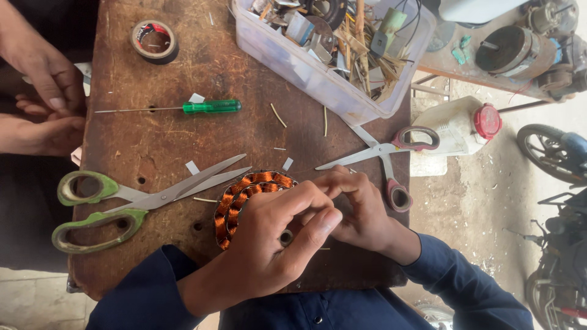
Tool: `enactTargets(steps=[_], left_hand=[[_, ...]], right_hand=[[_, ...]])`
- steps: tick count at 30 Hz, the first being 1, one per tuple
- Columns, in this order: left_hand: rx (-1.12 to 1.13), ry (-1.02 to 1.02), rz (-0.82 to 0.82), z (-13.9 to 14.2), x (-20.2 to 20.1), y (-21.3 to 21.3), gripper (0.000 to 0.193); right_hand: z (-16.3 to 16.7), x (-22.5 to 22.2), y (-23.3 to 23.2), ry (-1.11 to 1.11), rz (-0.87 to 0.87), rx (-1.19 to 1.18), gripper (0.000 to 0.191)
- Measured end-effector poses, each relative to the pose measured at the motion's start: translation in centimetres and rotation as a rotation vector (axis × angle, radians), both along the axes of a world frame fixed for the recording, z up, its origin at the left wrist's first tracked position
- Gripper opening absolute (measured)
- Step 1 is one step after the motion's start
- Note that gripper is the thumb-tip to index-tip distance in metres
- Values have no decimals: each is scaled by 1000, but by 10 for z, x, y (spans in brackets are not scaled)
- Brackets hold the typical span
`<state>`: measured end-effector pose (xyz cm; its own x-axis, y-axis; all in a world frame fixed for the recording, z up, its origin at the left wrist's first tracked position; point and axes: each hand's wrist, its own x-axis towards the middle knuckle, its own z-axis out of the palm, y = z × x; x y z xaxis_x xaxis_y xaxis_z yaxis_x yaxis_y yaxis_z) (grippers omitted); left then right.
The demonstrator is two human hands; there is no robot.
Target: The person inserts small white insulating tubes into the slots of a copper-wound motor stator. They use their fingers to push the tubes into place and adjust the copper windings as needed.
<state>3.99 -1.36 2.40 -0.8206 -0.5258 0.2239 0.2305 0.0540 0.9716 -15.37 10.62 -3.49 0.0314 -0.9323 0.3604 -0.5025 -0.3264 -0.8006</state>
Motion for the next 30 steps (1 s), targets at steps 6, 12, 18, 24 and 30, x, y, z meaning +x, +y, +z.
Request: enactTargets(steps=[6, 12, 18, 24, 30], left_hand=[[13, 4, 9, 0, 0, -1, 21], [30, -5, 6, 0, 0, -1, 20], [16, 23, 16, 0, -1, -1, 19], [-14, 22, 15, 0, -1, -1, 22], [-36, 10, 17, 0, -1, -1, 23]], right_hand=[[-6, -1, 0, -60, 2, -36, 51], [-5, -4, 4, -39, -8, -34, 49], [1, -3, 4, 23, -32, -53, 45], [9, 0, 1, 76, -55, -54, 39], [16, -2, 4, 246, -94, -25, 39]])
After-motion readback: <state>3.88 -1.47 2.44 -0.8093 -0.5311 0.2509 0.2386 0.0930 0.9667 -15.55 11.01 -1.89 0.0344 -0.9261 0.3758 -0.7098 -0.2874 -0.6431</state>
